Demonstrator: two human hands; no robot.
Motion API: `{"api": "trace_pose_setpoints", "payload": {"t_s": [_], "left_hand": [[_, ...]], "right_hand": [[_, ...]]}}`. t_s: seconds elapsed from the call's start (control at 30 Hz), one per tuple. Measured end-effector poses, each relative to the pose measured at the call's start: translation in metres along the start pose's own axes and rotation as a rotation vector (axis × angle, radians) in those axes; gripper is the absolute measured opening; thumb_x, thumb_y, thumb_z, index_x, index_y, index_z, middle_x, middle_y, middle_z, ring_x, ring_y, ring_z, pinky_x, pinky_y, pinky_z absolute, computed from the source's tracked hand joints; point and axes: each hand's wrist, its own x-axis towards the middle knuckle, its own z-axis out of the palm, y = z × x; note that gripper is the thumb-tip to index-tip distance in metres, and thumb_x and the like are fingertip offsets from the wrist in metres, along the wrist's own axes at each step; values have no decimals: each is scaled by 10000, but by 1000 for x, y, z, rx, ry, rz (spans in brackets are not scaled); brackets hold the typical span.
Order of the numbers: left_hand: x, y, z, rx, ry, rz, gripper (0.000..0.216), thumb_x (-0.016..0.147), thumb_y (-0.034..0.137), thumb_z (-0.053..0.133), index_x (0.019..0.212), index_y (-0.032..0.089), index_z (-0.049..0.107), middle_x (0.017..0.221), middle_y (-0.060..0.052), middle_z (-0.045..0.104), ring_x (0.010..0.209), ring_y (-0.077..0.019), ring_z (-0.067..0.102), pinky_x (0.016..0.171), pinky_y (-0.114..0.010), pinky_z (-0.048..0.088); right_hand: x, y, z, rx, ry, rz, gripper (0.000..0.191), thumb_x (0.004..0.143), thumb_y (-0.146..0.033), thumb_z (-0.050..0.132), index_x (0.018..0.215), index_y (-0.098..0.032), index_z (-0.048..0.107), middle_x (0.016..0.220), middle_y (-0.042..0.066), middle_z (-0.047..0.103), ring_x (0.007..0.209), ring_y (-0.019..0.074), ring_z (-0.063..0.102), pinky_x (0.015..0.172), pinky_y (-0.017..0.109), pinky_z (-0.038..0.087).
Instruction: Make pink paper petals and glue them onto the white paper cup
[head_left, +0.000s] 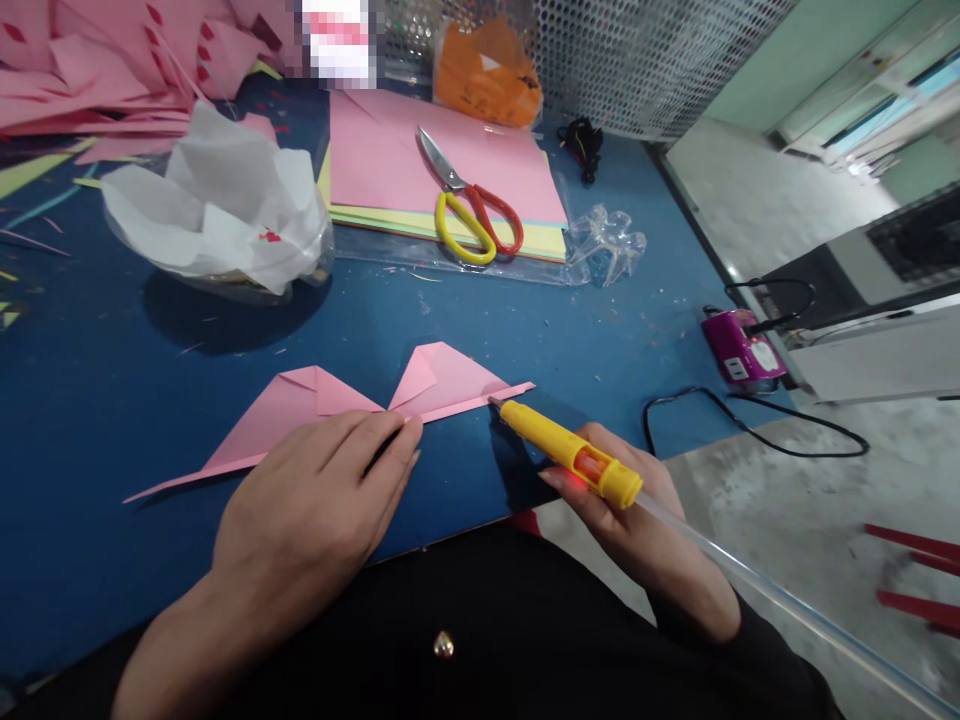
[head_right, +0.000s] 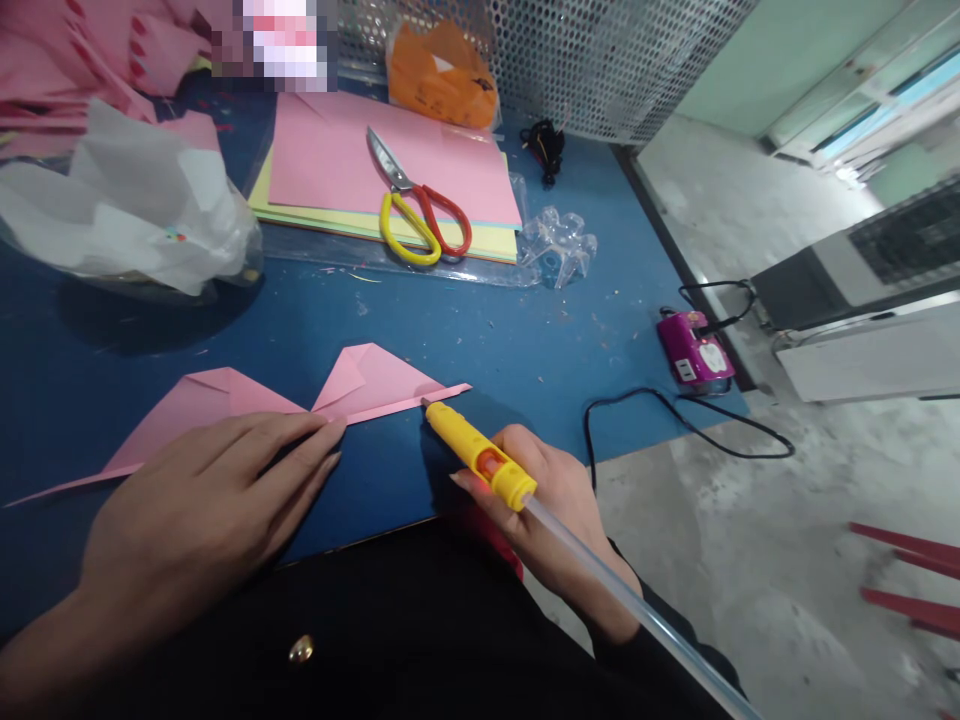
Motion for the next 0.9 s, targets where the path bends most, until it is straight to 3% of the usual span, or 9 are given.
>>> {"api": "trace_pose_setpoints", "payload": {"t_s": [0.63,0.8,0.9], "left_hand": [[1,0,0,-1,5,-3,194,947,168,591,1043,63,723,946,-169,754,809,-307,693,652,-426,540],[1,0,0,-13,-8,-5,200,951,170,583,1040,63,727,946,-168,754,804,-307,695,658,-429,543],[0,0,0,-19,2,-14,199,947,160,584,1048,63,726,944,-167,753,802,-303,699,653,-422,541]], "right_hand": [[-1,-1,-4,-20,12,41,393,957,-545,554,730,-238,463,597,-48,487,469,97,443,448,250,314],[-5,0,-4,100,0,72,343,945,-483,599,736,-238,483,600,-56,469,492,98,438,464,250,334],[-10,5,-1,196,66,96,247,955,-429,604,814,-235,546,692,-25,560,585,123,529,522,267,398]]}}
